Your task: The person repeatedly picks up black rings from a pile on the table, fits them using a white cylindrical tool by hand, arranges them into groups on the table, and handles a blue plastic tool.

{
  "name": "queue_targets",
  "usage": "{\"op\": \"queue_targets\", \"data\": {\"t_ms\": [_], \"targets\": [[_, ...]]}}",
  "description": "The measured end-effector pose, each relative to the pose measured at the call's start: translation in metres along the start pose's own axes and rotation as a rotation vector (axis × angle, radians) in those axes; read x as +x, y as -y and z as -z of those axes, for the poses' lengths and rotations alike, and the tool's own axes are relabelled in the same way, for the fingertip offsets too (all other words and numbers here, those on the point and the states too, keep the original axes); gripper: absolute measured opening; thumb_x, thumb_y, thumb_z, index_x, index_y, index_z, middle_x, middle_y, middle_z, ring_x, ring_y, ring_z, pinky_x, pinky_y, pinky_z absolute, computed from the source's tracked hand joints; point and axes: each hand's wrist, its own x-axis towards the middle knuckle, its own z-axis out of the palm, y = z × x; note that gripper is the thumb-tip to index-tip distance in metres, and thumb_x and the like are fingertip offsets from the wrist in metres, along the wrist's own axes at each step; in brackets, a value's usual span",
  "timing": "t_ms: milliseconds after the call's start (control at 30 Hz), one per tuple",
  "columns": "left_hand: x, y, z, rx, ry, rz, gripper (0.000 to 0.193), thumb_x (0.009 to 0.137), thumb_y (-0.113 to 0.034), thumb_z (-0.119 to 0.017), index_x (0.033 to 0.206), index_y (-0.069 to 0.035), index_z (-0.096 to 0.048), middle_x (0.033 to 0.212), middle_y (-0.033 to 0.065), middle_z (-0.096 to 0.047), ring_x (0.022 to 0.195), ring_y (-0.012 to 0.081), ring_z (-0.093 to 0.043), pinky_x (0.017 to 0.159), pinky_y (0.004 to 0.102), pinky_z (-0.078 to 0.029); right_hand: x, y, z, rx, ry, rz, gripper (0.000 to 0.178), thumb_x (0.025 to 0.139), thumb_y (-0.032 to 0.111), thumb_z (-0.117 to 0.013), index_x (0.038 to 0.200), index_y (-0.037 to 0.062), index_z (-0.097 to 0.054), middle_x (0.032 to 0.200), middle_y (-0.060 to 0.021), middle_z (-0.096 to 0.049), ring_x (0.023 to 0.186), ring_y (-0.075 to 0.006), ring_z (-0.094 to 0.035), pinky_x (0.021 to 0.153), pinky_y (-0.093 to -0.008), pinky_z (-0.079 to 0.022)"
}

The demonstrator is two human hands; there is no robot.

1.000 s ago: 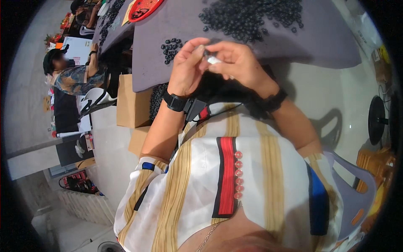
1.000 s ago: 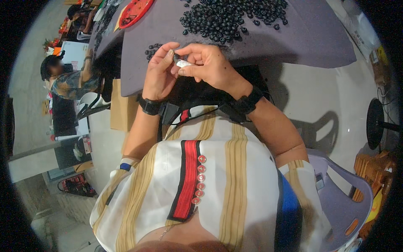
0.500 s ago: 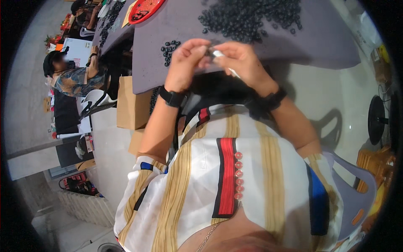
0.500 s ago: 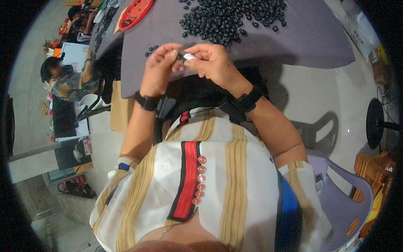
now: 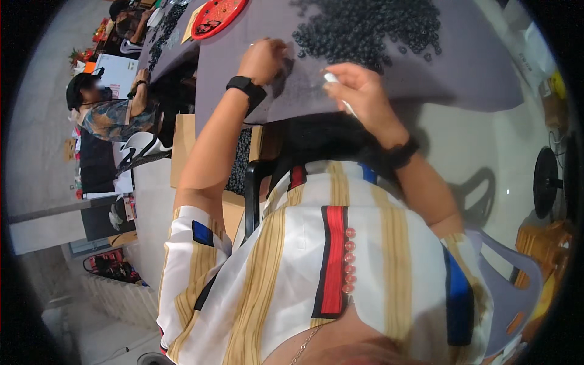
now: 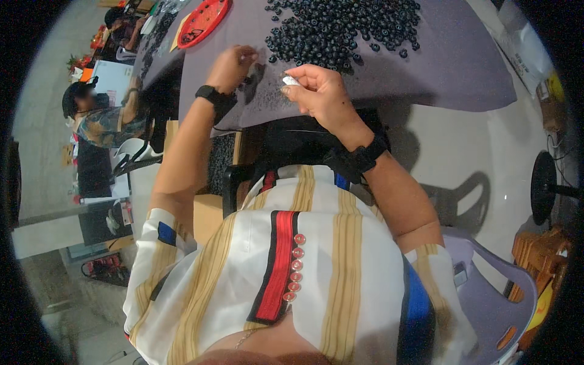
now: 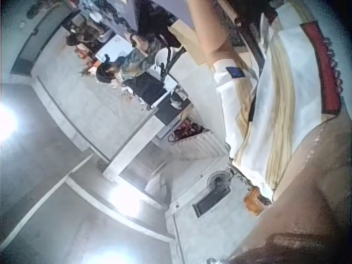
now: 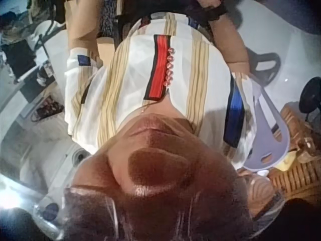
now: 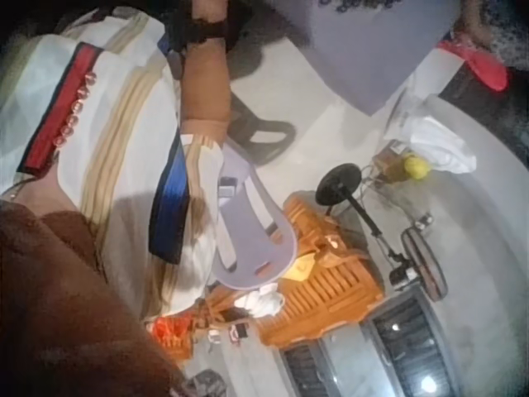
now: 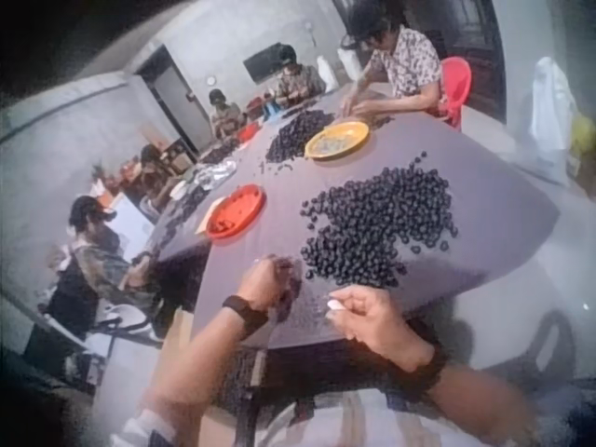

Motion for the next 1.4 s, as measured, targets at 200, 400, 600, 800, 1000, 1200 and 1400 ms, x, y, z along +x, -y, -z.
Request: {"op": "queue_targets", "data": {"t_ms": [200,400,600,800,1000,1200,1400], "targets": [[0.026,-0.015,-0.017,-0.084,0.170,0.131,0.022,0.079,-0.020,-0.066,0.092,-0.004,-0.068,0.087,0.0189,-0.067,0.086,0.0352,-0.064,0.077,0.0405,-0.049,0.000,0.002,-0.001,0.005,0.008,-0.022,0.026,0.085,0.007,-0.062,0.110,0.0011,-0.059,0.075,0.0002,-0.060,0.057,-0.0047,-0.049,0.050,-0.0180,-0.038],[0.018,-0.030,-0.020,-0.146,0.227,0.165,0.021,0.075,-0.013,-0.070,0.089,0.001,-0.066,0.079,0.0142,-0.067,0.076,0.0250,-0.065,0.069,0.0337,-0.050,-0.002,0.002,0.004,-0.021,0.017,0.002,0.026,0.085,0.008,-0.063,0.110,0.0011,-0.059,0.076,0.0002,-0.060,0.057,-0.0045,-0.049,0.050,-0.0179,-0.038],[-0.005,-0.048,0.002,-0.844,0.174,0.262,0.016,0.085,-0.009,-0.063,0.099,0.000,-0.062,0.083,0.0041,-0.064,0.073,0.0162,-0.062,0.069,0.0286,-0.052,-0.003,0.004,0.008,-0.041,0.010,0.027,0.028,0.086,0.007,-0.062,0.113,0.0009,-0.058,0.074,0.0020,-0.058,0.060,-0.0036,-0.049,0.052,-0.0176,-0.038],[-0.054,-0.087,0.016,-1.899,0.314,0.569,0.012,0.093,-0.016,-0.055,0.095,-0.004,-0.056,0.078,0.0032,-0.059,0.068,0.0112,-0.056,0.067,0.0279,-0.053,-0.006,0.013,-0.006,0.006,0.055,0.146,0.035,0.085,0.005,-0.061,0.119,0.0015,-0.053,0.074,0.0031,-0.056,0.064,-0.0020,-0.050,0.054,-0.0168,-0.039],[-0.072,-0.084,0.002,-2.047,0.322,0.580,0.022,0.096,-0.022,-0.050,0.099,-0.001,-0.056,0.085,0.0073,-0.062,0.075,0.0178,-0.060,0.072,0.0321,-0.050,-0.008,0.014,-0.007,0.014,0.136,0.139,0.038,0.086,0.005,-0.061,0.122,0.0015,-0.050,0.084,-0.0012,-0.064,0.070,-0.0029,-0.055,0.056,-0.0171,-0.040],[-0.081,-0.087,0.001,-1.986,0.285,0.565,0.020,0.096,-0.020,-0.051,0.102,-0.002,-0.055,0.084,0.0061,-0.061,0.076,0.0162,-0.060,0.071,0.0304,-0.050,-0.010,0.014,-0.005,0.028,0.178,0.075,0.037,0.086,0.006,-0.061,0.122,-0.0001,-0.051,0.087,-0.0028,-0.066,0.072,-0.0041,-0.057,0.057,-0.0175,-0.041],[-0.086,-0.096,0.006,-1.958,0.262,0.532,0.010,0.094,-0.013,-0.053,0.096,-0.004,-0.056,0.082,0.0032,-0.059,0.072,0.0109,-0.056,0.068,0.0281,-0.052,-0.013,0.014,-0.007,-0.005,0.201,0.070,0.037,0.086,0.006,-0.061,0.121,-0.0012,-0.051,0.089,-0.0040,-0.067,0.071,-0.0042,-0.057,0.057,-0.0175,-0.041]]}}
